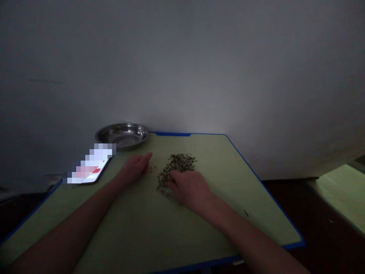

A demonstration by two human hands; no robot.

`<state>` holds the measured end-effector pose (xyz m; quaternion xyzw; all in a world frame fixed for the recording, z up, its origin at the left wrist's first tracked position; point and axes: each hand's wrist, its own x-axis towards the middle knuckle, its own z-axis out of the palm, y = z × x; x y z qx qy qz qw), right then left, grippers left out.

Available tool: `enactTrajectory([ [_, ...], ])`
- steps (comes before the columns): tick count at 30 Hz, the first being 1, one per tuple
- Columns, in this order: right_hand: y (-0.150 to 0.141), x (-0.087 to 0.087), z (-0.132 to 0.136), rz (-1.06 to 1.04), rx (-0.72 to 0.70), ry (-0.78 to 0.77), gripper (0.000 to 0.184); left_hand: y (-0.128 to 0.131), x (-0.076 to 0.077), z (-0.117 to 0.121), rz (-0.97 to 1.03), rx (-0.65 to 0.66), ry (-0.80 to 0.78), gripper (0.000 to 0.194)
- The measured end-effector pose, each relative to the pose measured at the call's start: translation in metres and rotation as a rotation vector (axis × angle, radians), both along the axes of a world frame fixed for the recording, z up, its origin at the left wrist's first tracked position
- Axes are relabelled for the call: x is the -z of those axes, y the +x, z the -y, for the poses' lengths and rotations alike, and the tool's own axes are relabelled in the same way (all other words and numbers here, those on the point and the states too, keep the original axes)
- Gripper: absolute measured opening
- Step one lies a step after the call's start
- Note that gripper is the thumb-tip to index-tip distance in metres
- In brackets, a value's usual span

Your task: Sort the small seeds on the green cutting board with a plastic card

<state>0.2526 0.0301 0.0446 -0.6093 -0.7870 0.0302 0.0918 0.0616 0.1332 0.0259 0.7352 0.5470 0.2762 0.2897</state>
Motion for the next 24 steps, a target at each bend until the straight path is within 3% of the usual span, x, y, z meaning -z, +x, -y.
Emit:
enactTrajectory([
  [3, 0.021, -0.002, -0.005, -0.020, 0.039, 0.012, 0.018, -0.001, 0.002, 0.000, 0.007, 0.008, 0.015, 0.059],
  [6, 0.026, -0.011, -0.007, -0.179, 0.027, -0.027, 0.018, -0.002, 0.002, -0.001, 0.051, 0.006, 0.036, 0.059],
  [12, -0.015, -0.032, -0.029, -0.426, -0.041, -0.033, 0.020, -0.008, -0.011, -0.002, 0.225, -0.211, 0.129, 0.055],
  [15, -0.040, -0.025, -0.050, -0.431, -0.061, -0.135, 0.021, -0.011, -0.018, 0.000, 0.263, -0.304, 0.173, 0.053],
  [18, -0.055, -0.013, -0.067, -0.345, -0.038, -0.099, 0.020, -0.011, -0.020, 0.001, 0.266, -0.314, 0.191, 0.052],
  [24, -0.038, 0.001, -0.074, -0.254, 0.031, -0.052, 0.019, -0.010, -0.012, -0.002, 0.245, -0.273, 0.190, 0.053],
])
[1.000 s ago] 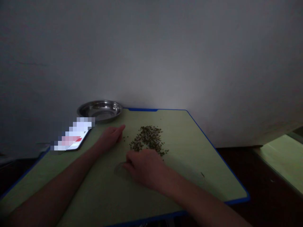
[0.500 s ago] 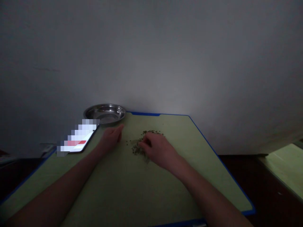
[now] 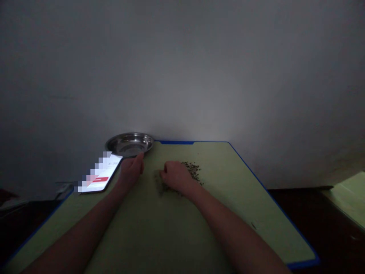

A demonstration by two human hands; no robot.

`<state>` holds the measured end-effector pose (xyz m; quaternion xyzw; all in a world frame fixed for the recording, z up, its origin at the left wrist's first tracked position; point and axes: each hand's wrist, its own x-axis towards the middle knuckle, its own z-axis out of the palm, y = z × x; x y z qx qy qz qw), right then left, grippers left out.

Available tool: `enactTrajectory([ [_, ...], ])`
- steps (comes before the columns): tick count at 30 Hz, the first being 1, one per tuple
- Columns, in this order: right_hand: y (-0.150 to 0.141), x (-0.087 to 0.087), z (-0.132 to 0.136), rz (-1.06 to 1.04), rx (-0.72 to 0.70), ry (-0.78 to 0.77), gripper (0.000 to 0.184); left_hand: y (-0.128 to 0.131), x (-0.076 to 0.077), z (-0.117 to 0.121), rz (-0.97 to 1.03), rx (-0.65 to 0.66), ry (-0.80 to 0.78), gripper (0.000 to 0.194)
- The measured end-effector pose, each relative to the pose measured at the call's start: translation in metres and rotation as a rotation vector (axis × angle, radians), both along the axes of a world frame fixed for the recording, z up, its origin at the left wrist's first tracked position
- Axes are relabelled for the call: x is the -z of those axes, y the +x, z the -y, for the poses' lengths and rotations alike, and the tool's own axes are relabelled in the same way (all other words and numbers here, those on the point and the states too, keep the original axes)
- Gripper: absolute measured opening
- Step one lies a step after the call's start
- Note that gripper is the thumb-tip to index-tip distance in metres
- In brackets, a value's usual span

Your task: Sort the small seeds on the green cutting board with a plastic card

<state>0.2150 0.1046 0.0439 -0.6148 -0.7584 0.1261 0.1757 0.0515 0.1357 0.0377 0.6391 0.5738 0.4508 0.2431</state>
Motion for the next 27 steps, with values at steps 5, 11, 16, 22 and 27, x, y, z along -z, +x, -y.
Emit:
enactTrajectory([
  [5, 0.026, -0.011, -0.001, 0.017, 0.032, -0.013, 0.019, 0.000, 0.005, 0.000, -0.027, 0.066, -0.021, 0.054],
  [11, 0.058, -0.047, 0.026, -0.193, -0.064, -0.216, 0.017, -0.001, 0.009, -0.001, -0.032, 0.083, -0.024, 0.056],
  [16, 0.092, -0.062, 0.061, -0.173, -0.199, -0.379, 0.008, 0.001, 0.011, -0.002, -0.054, 0.087, -0.051, 0.057],
  [22, 0.100, -0.040, 0.074, 0.032, -0.337, -0.386, 0.014, 0.001, 0.012, -0.006, 0.041, 0.146, -0.173, 0.055],
  [27, 0.102, -0.027, 0.065, 0.008, -0.249, -0.272, 0.012, -0.010, 0.005, -0.013, 0.415, 0.088, -0.486, 0.038],
])
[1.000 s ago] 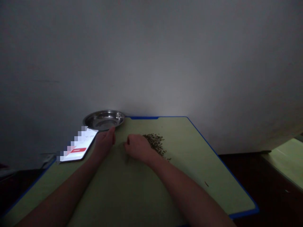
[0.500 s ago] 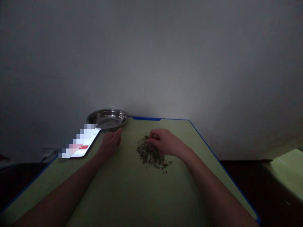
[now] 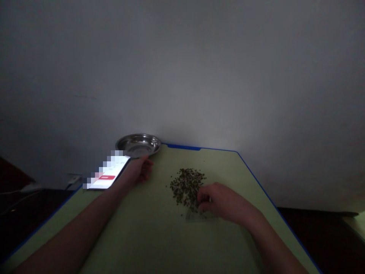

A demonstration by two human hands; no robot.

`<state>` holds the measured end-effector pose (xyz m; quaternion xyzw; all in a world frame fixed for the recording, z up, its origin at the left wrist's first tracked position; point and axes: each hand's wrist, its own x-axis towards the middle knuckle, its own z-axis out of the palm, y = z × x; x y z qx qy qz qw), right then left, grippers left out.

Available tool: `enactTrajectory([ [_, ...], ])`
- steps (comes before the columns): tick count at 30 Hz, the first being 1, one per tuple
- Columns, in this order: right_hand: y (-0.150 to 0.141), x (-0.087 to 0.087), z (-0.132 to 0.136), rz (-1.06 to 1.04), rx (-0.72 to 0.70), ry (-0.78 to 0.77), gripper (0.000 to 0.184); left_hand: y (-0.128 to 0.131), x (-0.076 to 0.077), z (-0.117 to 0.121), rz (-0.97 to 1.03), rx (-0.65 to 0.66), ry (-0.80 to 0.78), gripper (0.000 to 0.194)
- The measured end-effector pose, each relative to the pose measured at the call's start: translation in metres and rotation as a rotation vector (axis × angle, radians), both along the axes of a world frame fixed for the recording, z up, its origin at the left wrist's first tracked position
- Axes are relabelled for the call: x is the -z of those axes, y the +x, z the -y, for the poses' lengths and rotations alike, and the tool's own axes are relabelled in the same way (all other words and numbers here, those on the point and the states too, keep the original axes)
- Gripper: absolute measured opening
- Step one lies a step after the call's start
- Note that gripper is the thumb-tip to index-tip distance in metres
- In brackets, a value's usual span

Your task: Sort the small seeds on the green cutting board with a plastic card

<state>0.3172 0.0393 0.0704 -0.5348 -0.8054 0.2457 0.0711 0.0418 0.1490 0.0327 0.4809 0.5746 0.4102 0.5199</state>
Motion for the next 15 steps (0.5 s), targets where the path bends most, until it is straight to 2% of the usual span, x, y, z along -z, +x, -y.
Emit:
enactTrajectory([
  [4, 0.006, 0.003, -0.005, -0.012, 0.070, 0.072, 0.010, -0.008, 0.001, -0.006, 0.132, -0.071, -0.116, 0.031],
  [8, 0.011, 0.009, -0.005, -0.088, 0.100, 0.113, 0.014, -0.012, -0.001, -0.008, 0.215, -0.145, -0.164, 0.034],
  [15, 0.018, 0.014, -0.002, -0.157, 0.137, 0.170, 0.017, -0.018, -0.011, -0.008, 0.241, -0.290, -0.195, 0.036],
])
